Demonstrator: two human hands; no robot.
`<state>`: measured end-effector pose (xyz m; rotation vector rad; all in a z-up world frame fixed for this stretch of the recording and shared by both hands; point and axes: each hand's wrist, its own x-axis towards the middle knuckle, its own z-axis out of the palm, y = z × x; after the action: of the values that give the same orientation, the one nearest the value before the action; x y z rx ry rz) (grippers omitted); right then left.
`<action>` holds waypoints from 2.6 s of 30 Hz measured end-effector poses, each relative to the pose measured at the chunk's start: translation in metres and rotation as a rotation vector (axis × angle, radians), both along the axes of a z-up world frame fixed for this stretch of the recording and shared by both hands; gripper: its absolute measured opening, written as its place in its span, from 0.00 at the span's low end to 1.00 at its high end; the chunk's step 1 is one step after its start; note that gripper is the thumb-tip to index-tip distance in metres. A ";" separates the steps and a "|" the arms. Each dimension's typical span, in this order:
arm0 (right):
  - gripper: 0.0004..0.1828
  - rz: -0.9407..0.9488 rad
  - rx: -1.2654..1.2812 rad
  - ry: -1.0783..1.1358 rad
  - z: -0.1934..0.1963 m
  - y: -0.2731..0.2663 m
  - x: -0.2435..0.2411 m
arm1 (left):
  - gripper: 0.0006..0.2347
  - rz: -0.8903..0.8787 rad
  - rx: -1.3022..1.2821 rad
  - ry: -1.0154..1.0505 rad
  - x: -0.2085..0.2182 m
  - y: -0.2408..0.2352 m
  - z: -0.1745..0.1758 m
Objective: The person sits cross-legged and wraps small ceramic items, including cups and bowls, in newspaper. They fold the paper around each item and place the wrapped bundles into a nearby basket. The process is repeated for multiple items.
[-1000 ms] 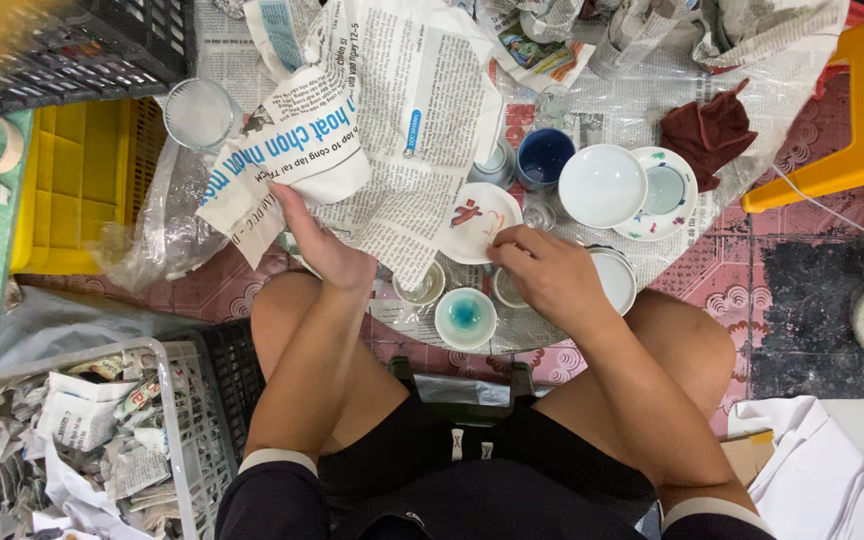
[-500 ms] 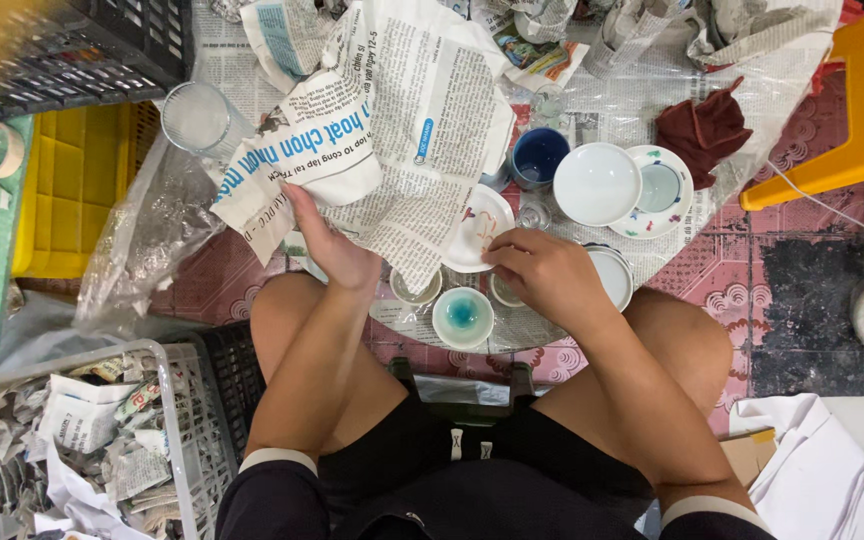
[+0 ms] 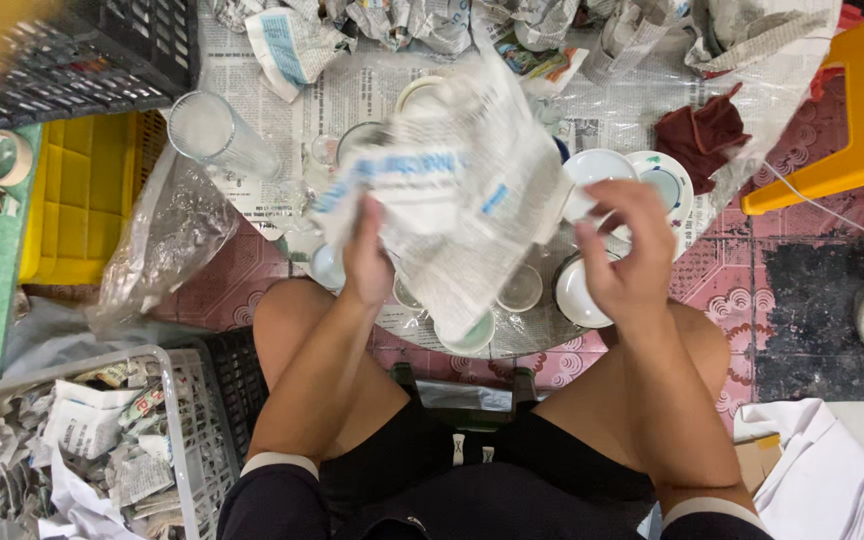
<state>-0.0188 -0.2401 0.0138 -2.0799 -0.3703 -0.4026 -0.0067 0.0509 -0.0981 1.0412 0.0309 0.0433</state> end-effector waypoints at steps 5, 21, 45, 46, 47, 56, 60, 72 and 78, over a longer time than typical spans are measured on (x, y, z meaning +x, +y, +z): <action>0.37 -0.027 -0.082 -0.257 0.010 0.000 0.006 | 0.22 -0.298 -0.008 0.112 -0.009 -0.001 -0.001; 0.08 0.007 0.366 0.412 -0.037 -0.004 0.009 | 0.23 -0.654 0.332 0.087 0.001 0.007 0.045; 0.22 0.192 0.389 0.136 -0.024 0.000 0.012 | 0.15 -0.213 0.365 -0.279 0.006 -0.003 0.095; 0.24 0.223 0.426 0.167 -0.025 -0.002 0.014 | 0.15 -0.209 0.444 -0.351 0.007 -0.001 0.095; 0.23 0.211 0.412 0.171 -0.026 -0.003 0.015 | 0.15 -0.207 0.523 -0.423 0.009 0.001 0.094; 0.18 0.231 0.463 0.243 -0.021 -0.013 0.015 | 0.12 -0.271 0.371 -0.353 0.014 0.013 0.067; 0.22 0.190 0.264 0.200 -0.020 -0.016 0.014 | 0.08 -0.224 0.276 -0.248 0.014 0.006 0.074; 0.21 0.315 0.203 0.009 -0.007 -0.019 0.012 | 0.09 -0.149 0.508 -0.162 0.010 -0.003 0.079; 0.07 0.287 0.058 0.105 -0.012 -0.014 0.013 | 0.05 0.018 0.835 -0.129 0.007 -0.001 0.077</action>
<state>-0.0053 -0.2537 0.0013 -1.9466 -0.5778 -0.1309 -0.0001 0.0497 -0.0207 1.8705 -0.1048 0.1479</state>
